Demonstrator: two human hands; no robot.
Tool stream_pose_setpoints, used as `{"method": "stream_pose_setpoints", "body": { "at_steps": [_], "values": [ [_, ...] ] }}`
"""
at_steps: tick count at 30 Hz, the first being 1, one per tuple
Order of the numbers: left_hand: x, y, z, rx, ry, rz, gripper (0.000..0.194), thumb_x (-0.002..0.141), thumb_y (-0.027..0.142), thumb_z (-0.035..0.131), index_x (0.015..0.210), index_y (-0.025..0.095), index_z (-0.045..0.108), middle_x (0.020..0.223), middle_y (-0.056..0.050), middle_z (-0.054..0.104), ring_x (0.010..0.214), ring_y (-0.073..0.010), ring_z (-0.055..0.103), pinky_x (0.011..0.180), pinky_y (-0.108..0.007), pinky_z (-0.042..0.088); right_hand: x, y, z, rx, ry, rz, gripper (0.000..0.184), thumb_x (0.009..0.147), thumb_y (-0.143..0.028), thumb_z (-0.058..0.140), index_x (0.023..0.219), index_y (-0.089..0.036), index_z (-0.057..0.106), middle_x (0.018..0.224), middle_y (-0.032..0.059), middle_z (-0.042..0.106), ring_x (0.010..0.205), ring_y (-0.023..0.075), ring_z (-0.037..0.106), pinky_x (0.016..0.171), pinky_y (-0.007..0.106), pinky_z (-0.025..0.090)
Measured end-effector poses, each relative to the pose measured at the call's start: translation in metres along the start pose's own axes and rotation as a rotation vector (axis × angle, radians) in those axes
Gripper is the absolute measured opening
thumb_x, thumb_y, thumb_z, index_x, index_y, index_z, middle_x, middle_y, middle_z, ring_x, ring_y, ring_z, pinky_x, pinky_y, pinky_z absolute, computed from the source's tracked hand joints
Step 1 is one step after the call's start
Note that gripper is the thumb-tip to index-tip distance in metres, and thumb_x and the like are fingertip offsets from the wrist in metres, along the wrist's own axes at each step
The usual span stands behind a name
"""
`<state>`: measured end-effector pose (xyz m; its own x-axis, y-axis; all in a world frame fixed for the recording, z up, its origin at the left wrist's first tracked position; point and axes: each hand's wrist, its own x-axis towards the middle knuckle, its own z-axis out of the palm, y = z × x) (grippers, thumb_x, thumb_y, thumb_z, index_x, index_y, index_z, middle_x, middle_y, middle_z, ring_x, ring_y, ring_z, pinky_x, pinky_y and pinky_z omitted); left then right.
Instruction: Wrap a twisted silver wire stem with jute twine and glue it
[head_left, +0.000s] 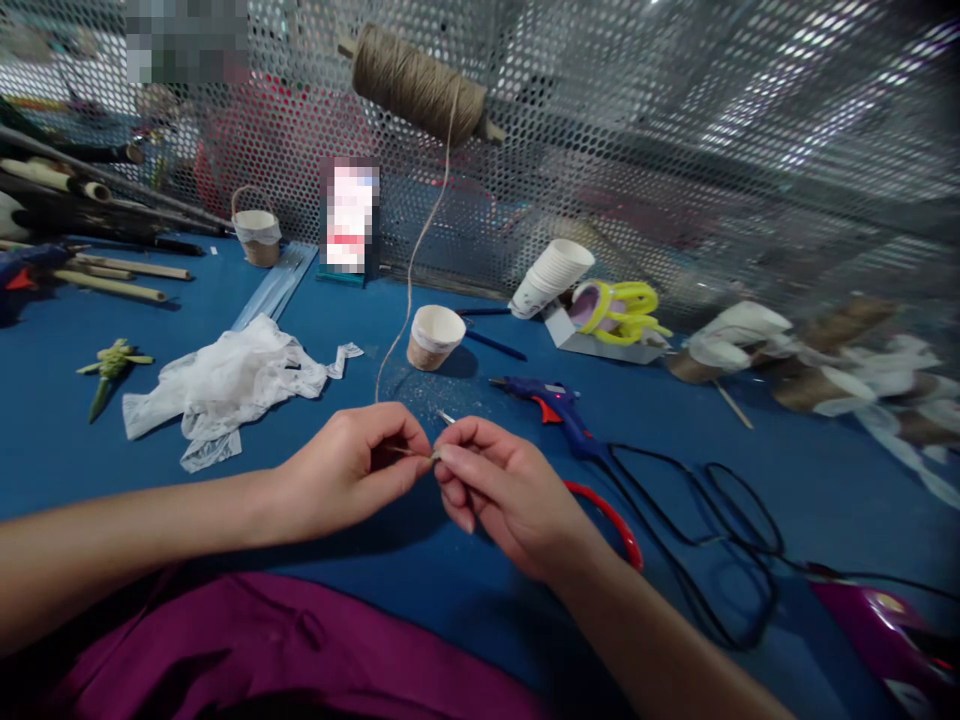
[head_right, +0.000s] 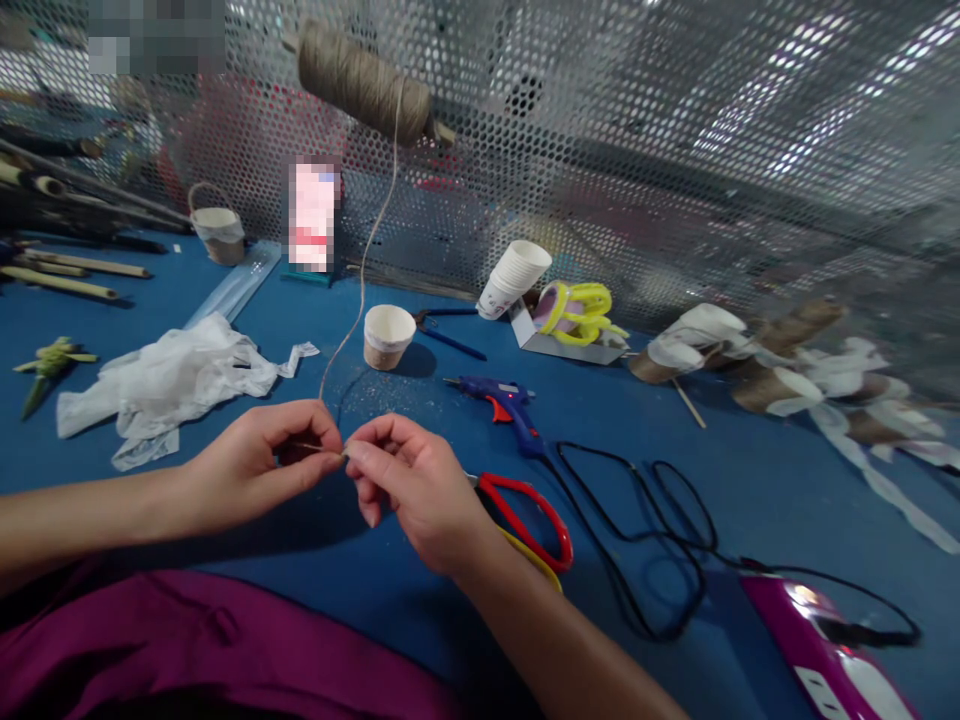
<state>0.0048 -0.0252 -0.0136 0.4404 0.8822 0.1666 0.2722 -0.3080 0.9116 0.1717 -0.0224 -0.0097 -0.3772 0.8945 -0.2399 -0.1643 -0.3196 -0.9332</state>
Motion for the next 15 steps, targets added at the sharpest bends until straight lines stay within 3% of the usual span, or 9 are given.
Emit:
{"method": "stream_pose_setpoints", "body": {
  "at_steps": [9, 12, 15],
  "values": [
    [-0.0003, -0.0007, -0.0048, 0.188, 0.022, 0.284, 0.006, 0.081, 0.012, 0.048, 0.078, 0.012, 0.053, 0.073, -0.002, 0.055, 0.064, -0.0082, 0.05, 0.057, -0.018, 0.041, -0.0004, -0.0054, -0.0039, 0.167, -0.117, 0.173, 0.017, 0.065, -0.021, 0.071, 0.071, -0.016, 0.056, 0.056, -0.0041, 0.055, 0.043, 0.004, 0.044, 0.035, 0.014, 0.035],
    [-0.0002, -0.003, -0.0054, 0.27, 0.026, 0.388, 0.006, 0.082, 0.011, 0.046, 0.081, 0.012, 0.052, 0.076, -0.004, 0.055, 0.068, -0.0092, 0.05, 0.059, -0.019, 0.042, -0.0018, -0.0047, -0.0034, 0.055, -0.093, 0.095, 0.017, 0.067, -0.025, 0.069, 0.068, -0.016, 0.054, 0.054, -0.0043, 0.053, 0.042, 0.0047, 0.044, 0.036, 0.015, 0.035],
    [-0.0004, -0.0059, -0.0048, 0.331, 0.052, 0.415, 0.006, 0.082, 0.011, 0.046, 0.081, 0.012, 0.052, 0.076, -0.004, 0.054, 0.067, -0.0093, 0.049, 0.059, -0.019, 0.041, -0.006, -0.0041, -0.001, -0.216, 0.007, -0.084, 0.012, 0.072, -0.025, 0.063, 0.071, -0.017, 0.055, 0.051, -0.0052, 0.05, 0.042, 0.0059, 0.046, 0.039, 0.018, 0.037]
  ]
}}
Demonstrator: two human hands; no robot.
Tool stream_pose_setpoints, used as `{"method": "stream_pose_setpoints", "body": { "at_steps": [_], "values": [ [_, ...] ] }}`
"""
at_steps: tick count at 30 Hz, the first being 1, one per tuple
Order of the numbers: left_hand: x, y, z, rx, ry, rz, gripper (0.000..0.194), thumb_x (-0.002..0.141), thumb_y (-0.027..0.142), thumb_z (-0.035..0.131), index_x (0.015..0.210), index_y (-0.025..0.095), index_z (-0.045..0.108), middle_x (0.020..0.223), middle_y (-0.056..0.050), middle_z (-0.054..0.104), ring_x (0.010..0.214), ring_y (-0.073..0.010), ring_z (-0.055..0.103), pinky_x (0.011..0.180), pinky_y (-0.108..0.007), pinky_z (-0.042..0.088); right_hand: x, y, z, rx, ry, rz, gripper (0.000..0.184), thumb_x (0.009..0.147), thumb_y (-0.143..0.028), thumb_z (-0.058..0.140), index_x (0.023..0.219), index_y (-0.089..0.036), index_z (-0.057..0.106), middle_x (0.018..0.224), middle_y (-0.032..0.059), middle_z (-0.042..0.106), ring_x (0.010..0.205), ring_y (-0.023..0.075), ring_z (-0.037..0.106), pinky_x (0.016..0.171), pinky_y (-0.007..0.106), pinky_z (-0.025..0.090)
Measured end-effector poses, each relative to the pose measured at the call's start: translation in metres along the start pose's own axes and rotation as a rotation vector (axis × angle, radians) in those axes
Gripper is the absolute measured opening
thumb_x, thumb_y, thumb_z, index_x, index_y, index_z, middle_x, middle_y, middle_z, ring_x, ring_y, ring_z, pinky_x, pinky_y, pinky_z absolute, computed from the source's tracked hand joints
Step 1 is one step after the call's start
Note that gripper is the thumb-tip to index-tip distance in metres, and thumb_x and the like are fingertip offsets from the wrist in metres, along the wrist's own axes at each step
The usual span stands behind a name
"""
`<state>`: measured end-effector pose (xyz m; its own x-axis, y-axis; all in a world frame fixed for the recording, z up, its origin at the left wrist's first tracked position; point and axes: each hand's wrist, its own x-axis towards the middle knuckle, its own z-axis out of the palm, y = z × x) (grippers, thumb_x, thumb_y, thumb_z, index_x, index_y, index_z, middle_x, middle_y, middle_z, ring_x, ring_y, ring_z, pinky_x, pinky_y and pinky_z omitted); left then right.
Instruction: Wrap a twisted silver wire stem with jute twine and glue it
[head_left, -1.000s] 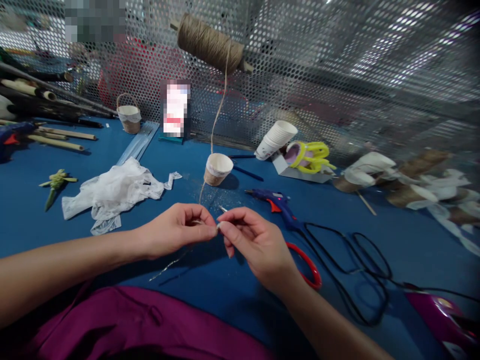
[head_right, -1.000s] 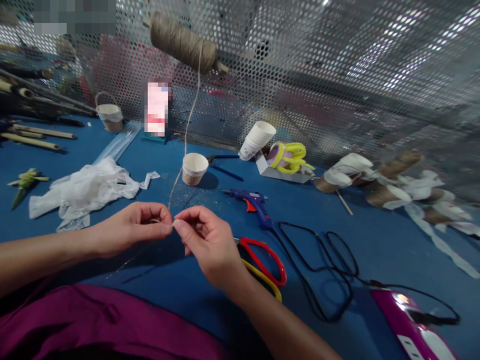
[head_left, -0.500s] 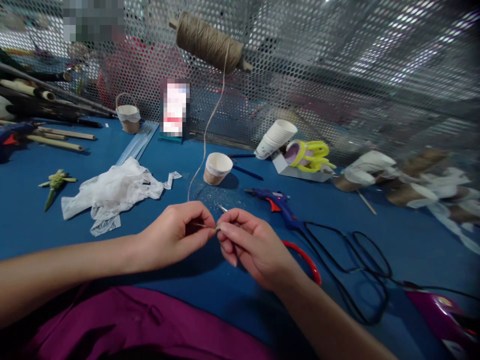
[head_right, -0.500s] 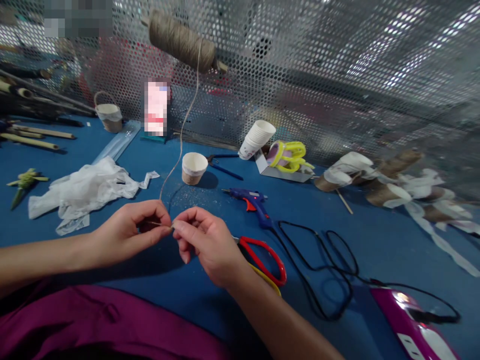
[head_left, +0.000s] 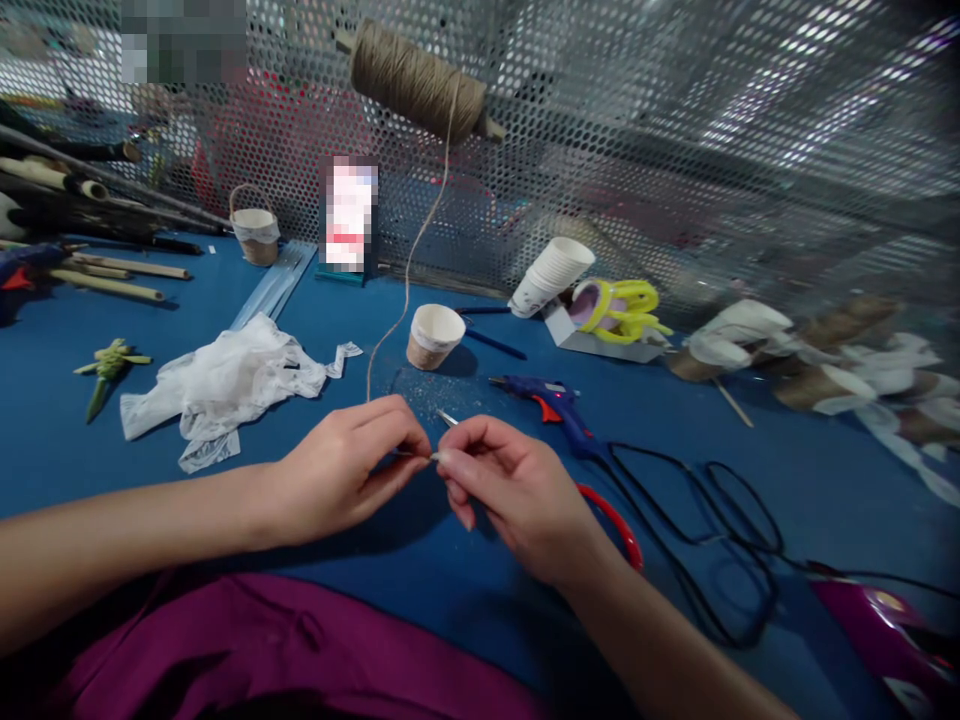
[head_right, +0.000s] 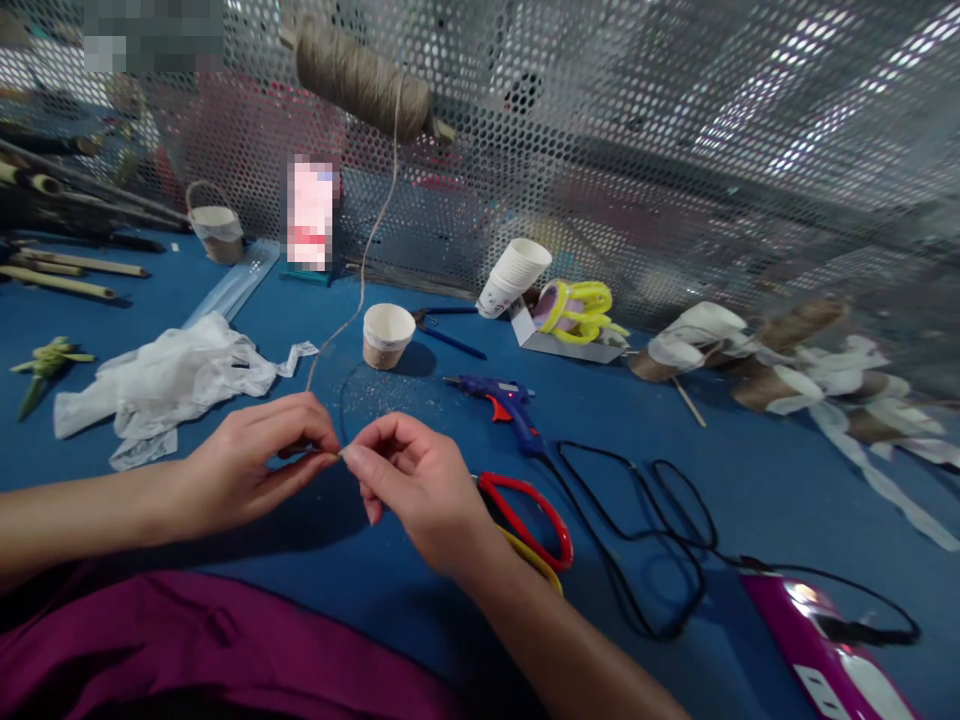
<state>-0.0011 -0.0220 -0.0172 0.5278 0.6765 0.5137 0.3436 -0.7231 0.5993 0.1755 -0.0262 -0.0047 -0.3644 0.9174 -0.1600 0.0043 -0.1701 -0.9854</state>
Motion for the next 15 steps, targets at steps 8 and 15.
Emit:
{"method": "stream_pose_setpoints", "body": {
  "at_steps": [8, 15],
  "values": [
    [0.001, 0.004, -0.001, -0.042, -0.031, -0.143, 0.007, 0.082, 0.014, 0.047, 0.078, 0.012, 0.053, 0.071, -0.001, 0.052, 0.062, -0.0086, 0.047, 0.055, -0.019, 0.038, -0.005, 0.007, 0.001, -0.829, 0.206, -0.7, 0.006, 0.079, -0.012, 0.053, 0.078, -0.017, 0.056, 0.073, 0.0023, 0.058, 0.064, 0.0127, 0.056, 0.058, 0.025, 0.047],
    [0.007, 0.007, -0.001, -0.395, -0.091, -0.49, 0.007, 0.078, 0.018, 0.05, 0.075, 0.013, 0.052, 0.065, 0.002, 0.052, 0.058, -0.0076, 0.047, 0.052, -0.018, 0.038, -0.004, 0.009, -0.001, -0.969, 0.208, -0.89, 0.013, 0.08, -0.007, 0.051, 0.087, -0.018, 0.055, 0.079, 0.0047, 0.06, 0.075, 0.0157, 0.059, 0.068, 0.029, 0.049]
  ]
}}
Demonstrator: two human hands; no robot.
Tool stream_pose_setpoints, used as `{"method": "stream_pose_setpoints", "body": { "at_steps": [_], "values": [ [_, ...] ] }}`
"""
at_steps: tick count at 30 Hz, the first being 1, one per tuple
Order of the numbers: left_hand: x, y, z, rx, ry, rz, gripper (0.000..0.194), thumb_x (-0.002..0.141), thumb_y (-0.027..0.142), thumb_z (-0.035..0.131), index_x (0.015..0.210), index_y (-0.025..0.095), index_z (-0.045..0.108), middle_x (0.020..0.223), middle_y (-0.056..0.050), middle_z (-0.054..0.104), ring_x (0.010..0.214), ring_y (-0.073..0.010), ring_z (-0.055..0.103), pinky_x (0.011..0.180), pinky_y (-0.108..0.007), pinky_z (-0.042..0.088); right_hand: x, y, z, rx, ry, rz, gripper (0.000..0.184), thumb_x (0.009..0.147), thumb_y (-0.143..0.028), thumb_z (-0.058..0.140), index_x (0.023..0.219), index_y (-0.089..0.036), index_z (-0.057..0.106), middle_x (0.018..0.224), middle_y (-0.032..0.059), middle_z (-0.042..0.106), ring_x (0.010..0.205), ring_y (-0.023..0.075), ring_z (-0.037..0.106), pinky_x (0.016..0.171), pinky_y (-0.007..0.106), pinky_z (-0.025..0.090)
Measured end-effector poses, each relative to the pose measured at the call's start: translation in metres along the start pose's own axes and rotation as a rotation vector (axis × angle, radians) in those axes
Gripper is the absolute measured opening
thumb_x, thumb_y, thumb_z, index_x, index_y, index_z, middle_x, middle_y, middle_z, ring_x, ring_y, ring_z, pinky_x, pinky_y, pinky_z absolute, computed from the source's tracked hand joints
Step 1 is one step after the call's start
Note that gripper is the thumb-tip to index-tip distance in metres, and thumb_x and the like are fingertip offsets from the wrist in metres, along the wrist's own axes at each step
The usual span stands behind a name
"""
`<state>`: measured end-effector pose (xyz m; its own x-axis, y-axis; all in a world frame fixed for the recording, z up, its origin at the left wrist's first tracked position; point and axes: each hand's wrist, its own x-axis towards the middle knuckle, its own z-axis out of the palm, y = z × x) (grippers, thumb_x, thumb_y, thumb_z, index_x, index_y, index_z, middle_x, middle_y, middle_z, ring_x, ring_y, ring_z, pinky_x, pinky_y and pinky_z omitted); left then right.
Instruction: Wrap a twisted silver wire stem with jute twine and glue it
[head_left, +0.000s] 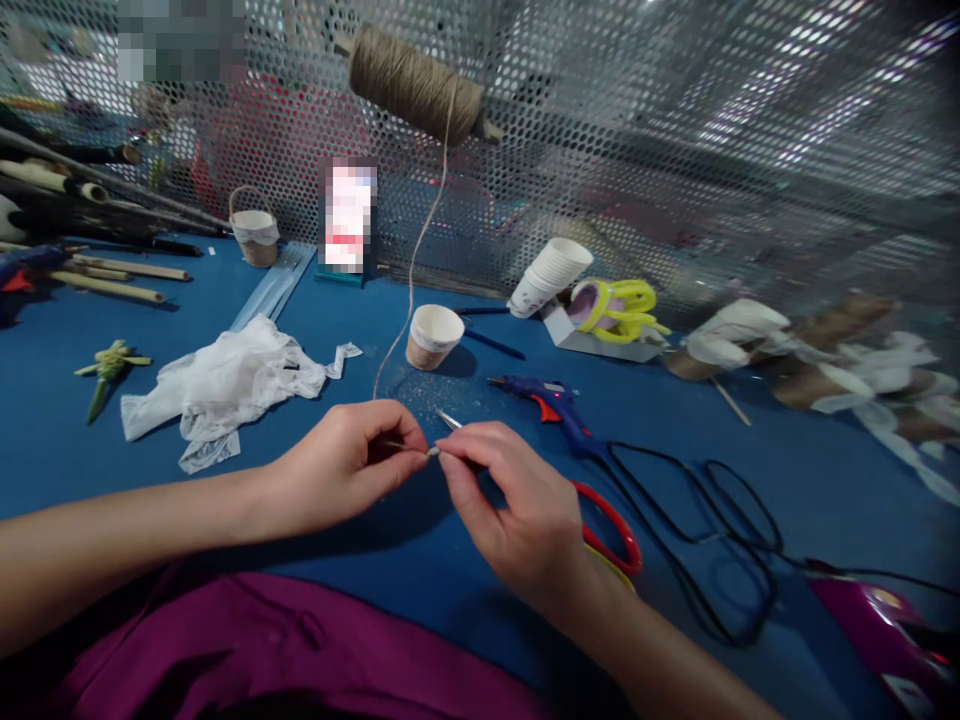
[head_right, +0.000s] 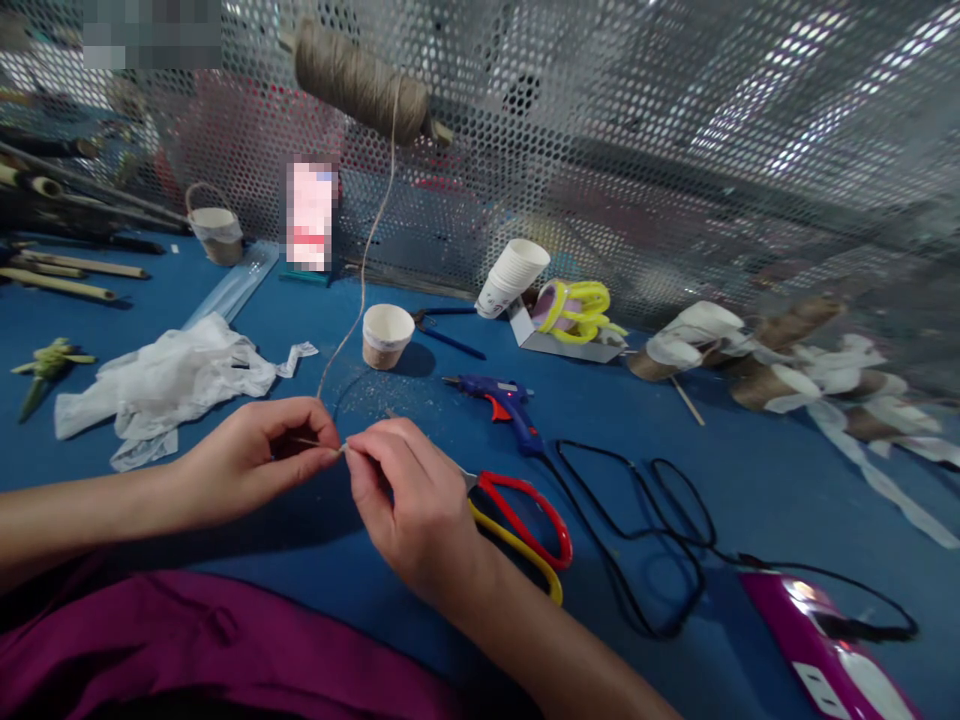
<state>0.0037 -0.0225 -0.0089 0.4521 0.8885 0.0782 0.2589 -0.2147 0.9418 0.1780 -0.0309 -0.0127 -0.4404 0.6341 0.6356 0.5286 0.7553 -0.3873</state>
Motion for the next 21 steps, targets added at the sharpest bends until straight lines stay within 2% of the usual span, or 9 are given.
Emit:
{"method": "stream_pose_setpoints", "body": {
  "at_steps": [4, 9, 12, 14, 16, 18, 21],
  "values": [
    [0.0006, 0.0003, 0.0002, -0.074, -0.016, -0.065, 0.008, 0.076, 0.021, 0.052, 0.073, 0.013, 0.052, 0.063, 0.003, 0.049, 0.057, -0.0072, 0.044, 0.052, -0.019, 0.036, 0.0027, -0.0014, -0.0022, 0.122, -0.032, 0.105, 0.011, 0.082, -0.009, 0.048, 0.084, -0.017, 0.056, 0.077, 0.0035, 0.06, 0.07, 0.0136, 0.059, 0.064, 0.027, 0.05],
    [0.0016, 0.0028, -0.0002, -0.137, -0.058, -0.119, 0.011, 0.076, 0.023, 0.053, 0.072, 0.013, 0.052, 0.061, 0.004, 0.046, 0.056, -0.0066, 0.041, 0.052, -0.019, 0.033, 0.0036, -0.0014, -0.0023, 0.169, -0.057, 0.177, 0.007, 0.079, -0.011, 0.054, 0.076, -0.017, 0.055, 0.072, 0.0011, 0.058, 0.065, 0.0114, 0.055, 0.058, 0.024, 0.047],
    [0.002, 0.0044, -0.0013, -0.175, -0.078, -0.133, 0.011, 0.076, 0.023, 0.053, 0.071, 0.013, 0.051, 0.06, 0.005, 0.046, 0.055, -0.0062, 0.04, 0.052, -0.019, 0.032, 0.0044, -0.002, -0.0028, 0.336, -0.127, 0.373, 0.007, 0.079, -0.017, 0.055, 0.073, -0.018, 0.055, 0.067, -0.0008, 0.055, 0.055, 0.0092, 0.052, 0.05, 0.022, 0.045],
    [0.0023, 0.0052, -0.0026, -0.231, -0.106, -0.161, 0.011, 0.076, 0.023, 0.053, 0.07, 0.013, 0.051, 0.06, 0.005, 0.046, 0.055, -0.0061, 0.04, 0.052, -0.019, 0.031, 0.0055, -0.0024, -0.0034, 0.534, -0.154, 0.556, 0.006, 0.077, -0.023, 0.058, 0.079, -0.018, 0.054, 0.066, -0.0018, 0.054, 0.05, 0.0081, 0.051, 0.044, 0.02, 0.045],
    [0.0027, 0.0056, -0.004, -0.305, -0.132, -0.201, 0.012, 0.075, 0.022, 0.055, 0.07, 0.012, 0.051, 0.062, 0.004, 0.048, 0.057, -0.006, 0.041, 0.053, -0.019, 0.031, 0.0068, -0.0023, -0.0041, 0.689, -0.148, 0.677, 0.017, 0.077, -0.028, 0.059, 0.089, -0.018, 0.054, 0.067, -0.0018, 0.054, 0.049, 0.0082, 0.051, 0.042, 0.02, 0.046],
    [0.0031, 0.0055, -0.0047, -0.387, -0.147, -0.249, 0.012, 0.074, 0.022, 0.057, 0.07, 0.012, 0.052, 0.064, 0.004, 0.05, 0.058, -0.0058, 0.042, 0.054, -0.019, 0.031, 0.008, -0.0022, -0.0047, 0.728, -0.124, 0.709, 0.018, 0.079, -0.03, 0.055, 0.093, -0.018, 0.055, 0.069, -0.0005, 0.056, 0.05, 0.0085, 0.052, 0.042, 0.021, 0.046],
    [0.0035, 0.0045, -0.004, -0.526, -0.179, -0.329, 0.013, 0.073, 0.023, 0.06, 0.07, 0.012, 0.053, 0.06, 0.005, 0.048, 0.053, -0.0046, 0.038, 0.049, -0.018, 0.026, 0.0087, -0.0029, -0.0051, 0.69, -0.142, 0.65, 0.012, 0.081, -0.027, 0.053, 0.085, -0.019, 0.06, 0.07, -0.0001, 0.056, 0.049, 0.0074, 0.05, 0.044, 0.021, 0.045]
  ]
}}
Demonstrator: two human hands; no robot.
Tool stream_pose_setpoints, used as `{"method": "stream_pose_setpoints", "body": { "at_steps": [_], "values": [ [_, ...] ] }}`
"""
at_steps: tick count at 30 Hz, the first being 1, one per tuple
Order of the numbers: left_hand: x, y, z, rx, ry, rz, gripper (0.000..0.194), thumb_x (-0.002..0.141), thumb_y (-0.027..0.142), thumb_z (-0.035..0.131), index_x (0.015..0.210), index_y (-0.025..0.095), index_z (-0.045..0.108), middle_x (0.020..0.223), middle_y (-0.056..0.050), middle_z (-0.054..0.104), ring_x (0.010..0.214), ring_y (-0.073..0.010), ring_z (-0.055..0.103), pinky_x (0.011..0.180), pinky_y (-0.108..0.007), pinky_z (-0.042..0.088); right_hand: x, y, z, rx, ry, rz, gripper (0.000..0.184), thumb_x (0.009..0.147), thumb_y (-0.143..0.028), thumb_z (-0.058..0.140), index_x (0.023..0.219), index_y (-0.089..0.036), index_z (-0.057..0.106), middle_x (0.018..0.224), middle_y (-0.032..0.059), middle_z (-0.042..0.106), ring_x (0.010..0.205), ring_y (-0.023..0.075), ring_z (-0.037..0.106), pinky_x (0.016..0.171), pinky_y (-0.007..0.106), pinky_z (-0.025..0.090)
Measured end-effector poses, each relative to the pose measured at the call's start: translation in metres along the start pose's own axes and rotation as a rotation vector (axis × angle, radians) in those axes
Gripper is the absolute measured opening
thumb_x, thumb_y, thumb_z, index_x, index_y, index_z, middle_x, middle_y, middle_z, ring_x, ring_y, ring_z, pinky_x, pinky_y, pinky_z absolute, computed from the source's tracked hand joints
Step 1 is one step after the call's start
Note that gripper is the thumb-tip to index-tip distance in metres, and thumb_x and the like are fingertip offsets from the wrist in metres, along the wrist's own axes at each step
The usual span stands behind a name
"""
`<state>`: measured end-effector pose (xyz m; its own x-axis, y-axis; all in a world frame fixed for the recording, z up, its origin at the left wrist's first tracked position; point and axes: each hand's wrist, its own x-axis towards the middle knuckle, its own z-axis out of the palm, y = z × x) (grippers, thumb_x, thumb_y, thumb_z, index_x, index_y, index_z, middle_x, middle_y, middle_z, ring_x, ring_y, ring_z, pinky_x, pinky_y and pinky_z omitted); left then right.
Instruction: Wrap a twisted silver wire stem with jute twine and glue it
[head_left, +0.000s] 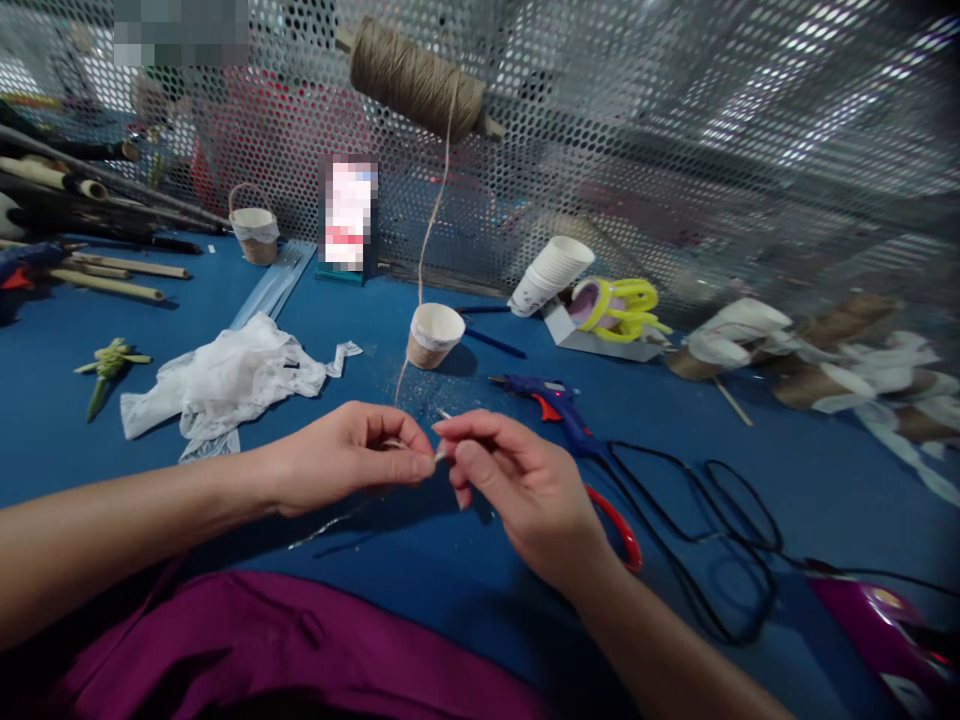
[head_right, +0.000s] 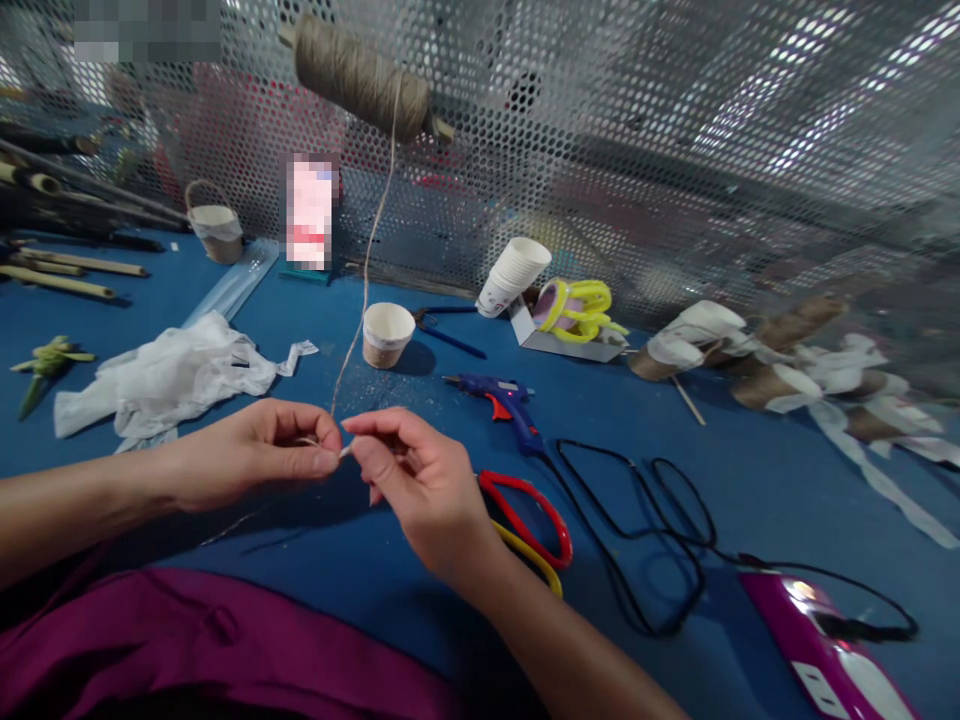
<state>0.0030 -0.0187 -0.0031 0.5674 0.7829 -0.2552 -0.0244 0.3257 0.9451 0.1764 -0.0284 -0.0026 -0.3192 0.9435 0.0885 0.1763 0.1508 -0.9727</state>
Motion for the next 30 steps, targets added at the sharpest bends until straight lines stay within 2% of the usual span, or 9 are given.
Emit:
{"method": "stream_pose_setpoints", "body": {
  "at_steps": [4, 7, 12, 16, 18, 23, 28, 30],
  "values": [
    [0.0, -0.003, 0.001, -0.163, -0.06, -0.098, 0.017, 0.071, 0.025, 0.065, 0.07, 0.013, 0.053, 0.056, 0.006, 0.047, 0.046, -0.0031, 0.033, 0.044, -0.019, 0.019, -0.002, 0.002, 0.002, -0.103, -0.016, -0.134, 0.008, 0.078, -0.022, 0.057, 0.071, -0.019, 0.06, 0.071, -0.0001, 0.055, 0.052, 0.0081, 0.05, 0.044, 0.021, 0.043],
    [0.001, -0.006, 0.0, -0.244, -0.093, -0.136, 0.019, 0.07, 0.026, 0.066, 0.069, 0.012, 0.053, 0.059, 0.005, 0.05, 0.045, -0.0029, 0.035, 0.044, -0.019, 0.018, -0.002, 0.005, 0.001, -0.142, 0.015, -0.183, 0.008, 0.079, -0.021, 0.057, 0.072, -0.02, 0.061, 0.072, 0.0002, 0.056, 0.058, 0.0095, 0.052, 0.048, 0.021, 0.044],
    [0.004, -0.007, -0.002, -0.301, -0.093, -0.116, 0.019, 0.069, 0.024, 0.067, 0.066, 0.012, 0.052, 0.058, 0.005, 0.05, 0.046, -0.0031, 0.037, 0.045, -0.02, 0.02, 0.001, 0.006, -0.002, 0.013, -0.028, -0.07, 0.022, 0.086, -0.031, 0.046, 0.092, -0.019, 0.063, 0.074, 0.002, 0.058, 0.056, 0.0096, 0.053, 0.048, 0.023, 0.046],
    [0.004, -0.008, -0.001, -0.292, -0.088, -0.142, 0.018, 0.069, 0.024, 0.067, 0.069, 0.012, 0.054, 0.058, 0.005, 0.051, 0.045, -0.003, 0.037, 0.045, -0.019, 0.019, 0.0, 0.005, 0.0, -0.041, -0.027, -0.011, 0.012, 0.08, -0.028, 0.056, 0.074, -0.018, 0.059, 0.064, -0.0017, 0.054, 0.05, 0.0076, 0.047, 0.046, 0.021, 0.041],
    [0.004, -0.009, -0.001, -0.289, -0.092, -0.148, 0.018, 0.069, 0.024, 0.067, 0.07, 0.012, 0.054, 0.06, 0.004, 0.053, 0.046, -0.0031, 0.037, 0.044, -0.019, 0.019, -0.001, 0.005, 0.001, -0.023, -0.036, 0.001, 0.015, 0.08, -0.028, 0.057, 0.069, -0.018, 0.057, 0.062, -0.0024, 0.052, 0.051, 0.0073, 0.046, 0.047, 0.021, 0.04],
    [0.005, -0.009, -0.002, -0.353, -0.119, -0.096, 0.02, 0.069, 0.025, 0.068, 0.065, 0.012, 0.052, 0.058, 0.004, 0.051, 0.046, -0.003, 0.035, 0.045, -0.019, 0.02, 0.002, 0.01, 0.002, 0.272, -0.073, 0.105, 0.02, 0.081, -0.035, 0.054, 0.089, -0.02, 0.063, 0.069, -0.0003, 0.057, 0.054, 0.0089, 0.05, 0.047, 0.022, 0.042],
    [0.008, -0.013, -0.004, -0.424, -0.197, -0.144, 0.023, 0.069, 0.027, 0.068, 0.066, 0.011, 0.053, 0.059, 0.003, 0.051, 0.044, -0.0018, 0.027, 0.043, -0.019, 0.016, 0.004, 0.016, 0.004, 0.227, -0.063, 0.109, 0.014, 0.073, -0.031, 0.064, 0.073, -0.018, 0.059, 0.059, -0.0039, 0.054, 0.049, 0.0067, 0.046, 0.045, 0.021, 0.038],
    [0.009, -0.014, -0.004, -0.424, -0.196, -0.138, 0.024, 0.069, 0.028, 0.068, 0.065, 0.011, 0.052, 0.059, 0.003, 0.049, 0.044, -0.0019, 0.026, 0.044, -0.019, 0.016, 0.005, 0.017, 0.004, 0.229, -0.054, 0.112, 0.017, 0.073, -0.033, 0.065, 0.078, -0.018, 0.059, 0.06, -0.0035, 0.054, 0.05, 0.007, 0.047, 0.046, 0.021, 0.038]
  ]
}}
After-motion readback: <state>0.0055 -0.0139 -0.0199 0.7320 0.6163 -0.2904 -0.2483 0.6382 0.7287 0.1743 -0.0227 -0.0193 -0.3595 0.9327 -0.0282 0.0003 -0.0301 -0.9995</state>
